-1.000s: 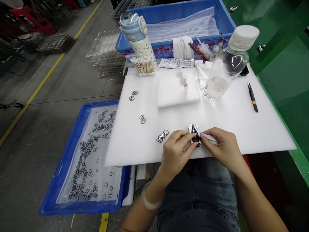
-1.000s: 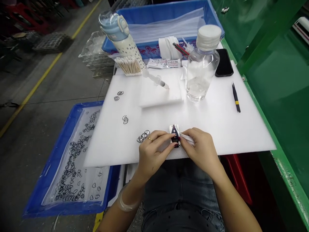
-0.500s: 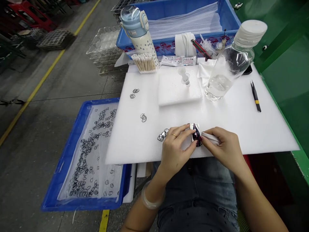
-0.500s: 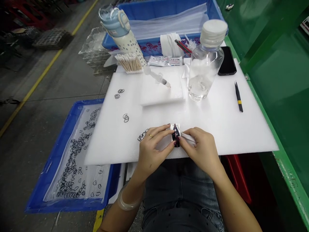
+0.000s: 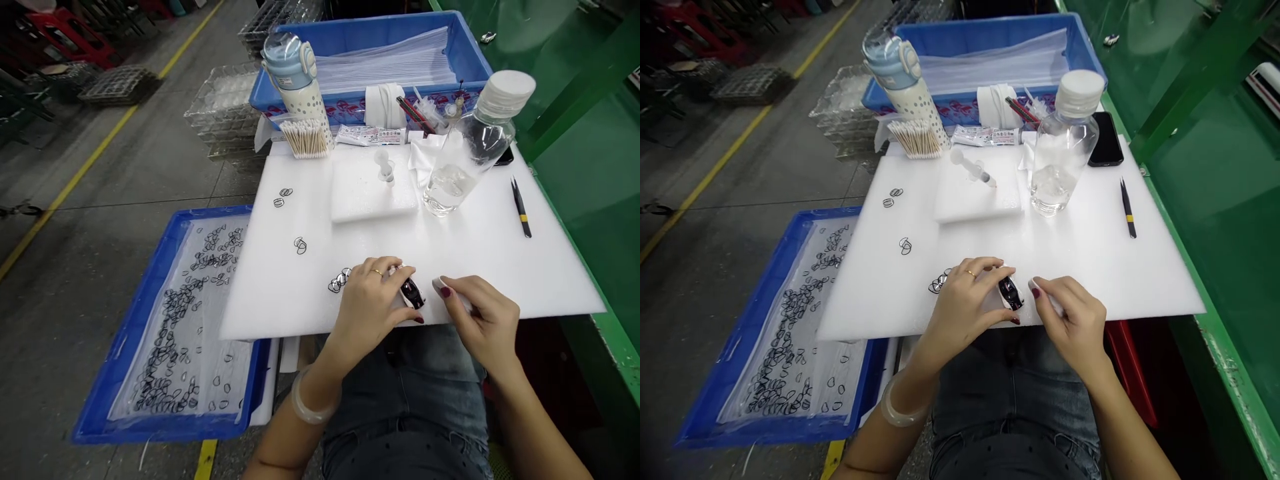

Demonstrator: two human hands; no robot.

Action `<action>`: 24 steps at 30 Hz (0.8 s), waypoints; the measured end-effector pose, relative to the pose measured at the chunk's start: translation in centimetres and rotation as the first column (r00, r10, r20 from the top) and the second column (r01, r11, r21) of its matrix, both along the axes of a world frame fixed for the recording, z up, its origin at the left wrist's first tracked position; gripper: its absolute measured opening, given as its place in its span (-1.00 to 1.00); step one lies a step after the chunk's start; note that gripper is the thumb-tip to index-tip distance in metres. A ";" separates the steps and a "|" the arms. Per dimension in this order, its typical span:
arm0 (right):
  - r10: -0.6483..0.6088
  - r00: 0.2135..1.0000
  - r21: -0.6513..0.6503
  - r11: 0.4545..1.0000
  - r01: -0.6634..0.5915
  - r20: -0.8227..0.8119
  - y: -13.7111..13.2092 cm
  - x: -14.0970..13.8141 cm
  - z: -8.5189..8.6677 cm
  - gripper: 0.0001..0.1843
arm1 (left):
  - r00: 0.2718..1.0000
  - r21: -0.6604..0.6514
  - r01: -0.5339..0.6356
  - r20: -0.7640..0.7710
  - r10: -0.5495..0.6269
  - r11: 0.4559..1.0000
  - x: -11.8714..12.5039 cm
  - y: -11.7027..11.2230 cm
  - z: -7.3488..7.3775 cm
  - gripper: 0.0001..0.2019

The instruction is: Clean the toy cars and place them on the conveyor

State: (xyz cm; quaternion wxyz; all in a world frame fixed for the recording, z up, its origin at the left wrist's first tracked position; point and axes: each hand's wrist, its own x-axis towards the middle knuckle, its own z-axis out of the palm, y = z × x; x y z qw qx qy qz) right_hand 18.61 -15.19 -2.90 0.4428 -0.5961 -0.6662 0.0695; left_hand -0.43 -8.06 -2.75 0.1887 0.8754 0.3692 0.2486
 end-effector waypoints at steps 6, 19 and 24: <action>0.033 0.941 0.181 0.978 -0.099 0.336 -1.5 0.2 -1.6 -0.74 | 0.987 -0.036 -0.043 0.152 0.048 0.998 -0.2 -0.7 -1.1 -0.59; -0.100 0.933 0.144 0.988 0.053 0.346 -0.4 -2.5 -1.9 -0.82 | 0.978 -0.087 -0.057 0.193 0.074 0.995 -0.6 -0.6 -1.3 -0.65; -0.018 0.978 -0.097 0.995 0.039 0.209 0.8 0.7 0.8 -0.78 | 0.975 -0.098 -0.061 0.206 0.080 0.993 -0.6 -0.7 -1.3 -0.65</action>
